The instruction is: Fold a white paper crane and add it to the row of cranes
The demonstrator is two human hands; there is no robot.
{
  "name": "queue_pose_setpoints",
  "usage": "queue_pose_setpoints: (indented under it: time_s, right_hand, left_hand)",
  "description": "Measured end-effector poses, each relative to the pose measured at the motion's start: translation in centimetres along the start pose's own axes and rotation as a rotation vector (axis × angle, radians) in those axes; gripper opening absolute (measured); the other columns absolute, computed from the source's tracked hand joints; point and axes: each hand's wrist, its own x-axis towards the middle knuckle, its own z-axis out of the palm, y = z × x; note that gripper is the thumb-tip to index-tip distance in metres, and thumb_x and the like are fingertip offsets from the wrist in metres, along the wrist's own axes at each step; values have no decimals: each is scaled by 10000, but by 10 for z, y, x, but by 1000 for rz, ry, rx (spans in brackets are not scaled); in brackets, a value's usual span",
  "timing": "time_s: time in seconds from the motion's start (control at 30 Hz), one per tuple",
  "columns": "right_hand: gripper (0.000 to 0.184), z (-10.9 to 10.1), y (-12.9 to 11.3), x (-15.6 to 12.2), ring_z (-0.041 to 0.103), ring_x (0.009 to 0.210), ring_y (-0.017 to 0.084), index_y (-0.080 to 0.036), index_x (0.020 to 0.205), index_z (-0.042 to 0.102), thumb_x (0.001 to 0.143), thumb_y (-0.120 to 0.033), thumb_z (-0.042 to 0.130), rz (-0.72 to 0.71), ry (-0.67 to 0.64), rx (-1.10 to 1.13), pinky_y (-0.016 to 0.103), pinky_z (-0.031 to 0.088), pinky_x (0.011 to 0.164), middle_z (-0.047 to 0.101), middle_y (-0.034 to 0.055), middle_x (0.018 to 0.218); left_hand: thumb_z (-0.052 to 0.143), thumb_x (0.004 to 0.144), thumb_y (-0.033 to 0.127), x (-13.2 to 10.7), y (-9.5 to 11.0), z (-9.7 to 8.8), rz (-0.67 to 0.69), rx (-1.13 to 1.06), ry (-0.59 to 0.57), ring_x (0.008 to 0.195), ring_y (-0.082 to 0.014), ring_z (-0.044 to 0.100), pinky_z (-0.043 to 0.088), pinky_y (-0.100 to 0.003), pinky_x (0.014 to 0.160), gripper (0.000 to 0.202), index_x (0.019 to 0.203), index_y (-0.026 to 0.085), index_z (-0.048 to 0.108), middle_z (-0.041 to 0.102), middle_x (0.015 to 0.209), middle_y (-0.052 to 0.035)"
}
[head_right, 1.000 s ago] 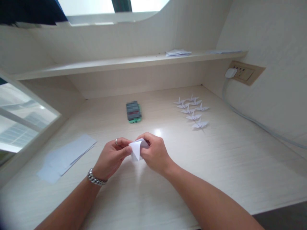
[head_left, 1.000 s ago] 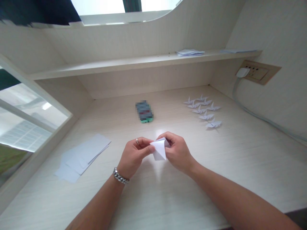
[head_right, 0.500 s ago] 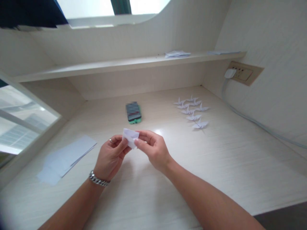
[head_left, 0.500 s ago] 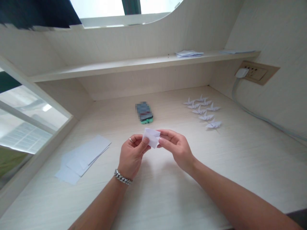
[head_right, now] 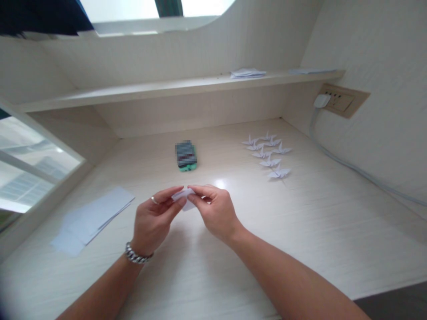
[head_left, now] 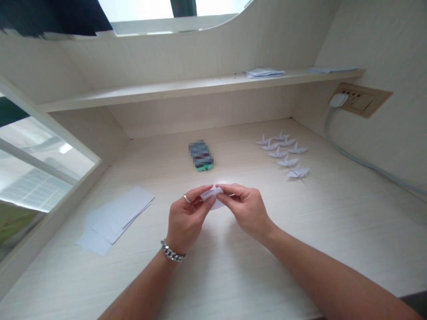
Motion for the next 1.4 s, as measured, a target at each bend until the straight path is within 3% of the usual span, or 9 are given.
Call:
queue_pose_setpoints:
  time_s: [0.13, 0.3, 0.43, 0.67, 0.93, 1.4]
  right_hand:
    - [240, -1, 1, -1, 658, 908, 187, -235, 1041, 736, 818, -192, 660, -78, -22, -52, 317, 532, 790, 716, 52, 981]
    - [251, -1, 2, -2, 646, 880, 179, -236, 1074, 727, 844, -207, 631, -70, -25, -86, 299, 525, 748, 692, 61, 963]
    - [238, 1, 2, -2, 651, 896, 179, -239, 1048, 734, 827, -209, 652, -68, 1, -39, 308, 530, 786, 701, 55, 972]
    - [161, 5, 4, -2, 682, 769, 184, -208, 894, 755, 742, -261, 746, 17, 123, 54, 316, 558, 708, 741, 45, 864]
    - [110, 4, 1, -2, 684, 822, 182, -237, 862, 768, 762, -218, 726, -53, 107, 20, 297, 548, 713, 743, 31, 880]
    - [91, 4, 1, -3, 696, 757, 171, -225, 836, 761, 751, -229, 729, 13, 104, 21, 274, 551, 669, 753, 24, 828]
  left_hand:
    - [743, 747, 221, -1, -2, 1, 28, 93, 4, 853, -192, 701, 583, -275, 754, 235, 980, 194, 747, 749, 993, -65]
    - [752, 735, 215, -2, -4, 2, 12, 90, 7, 769, -175, 709, 591, -243, 676, 225, 958, 185, 757, 765, 919, -61]
    - [762, 724, 206, -2, -3, 3, -17, 67, 19, 752, -159, 705, 584, -216, 661, 234, 957, 185, 756, 767, 899, -56]
    - [760, 730, 181, -1, -3, 4, -26, -35, -2, 779, -141, 702, 580, -198, 695, 237, 966, 190, 741, 763, 889, -37]
    - [758, 730, 171, -2, -1, 4, -23, -18, -6, 766, -137, 703, 578, -192, 686, 227, 956, 180, 742, 764, 882, -39]
    - [774, 713, 176, -1, 0, 4, -76, -72, -17, 793, -164, 723, 591, -219, 722, 218, 918, 140, 712, 768, 857, -57]
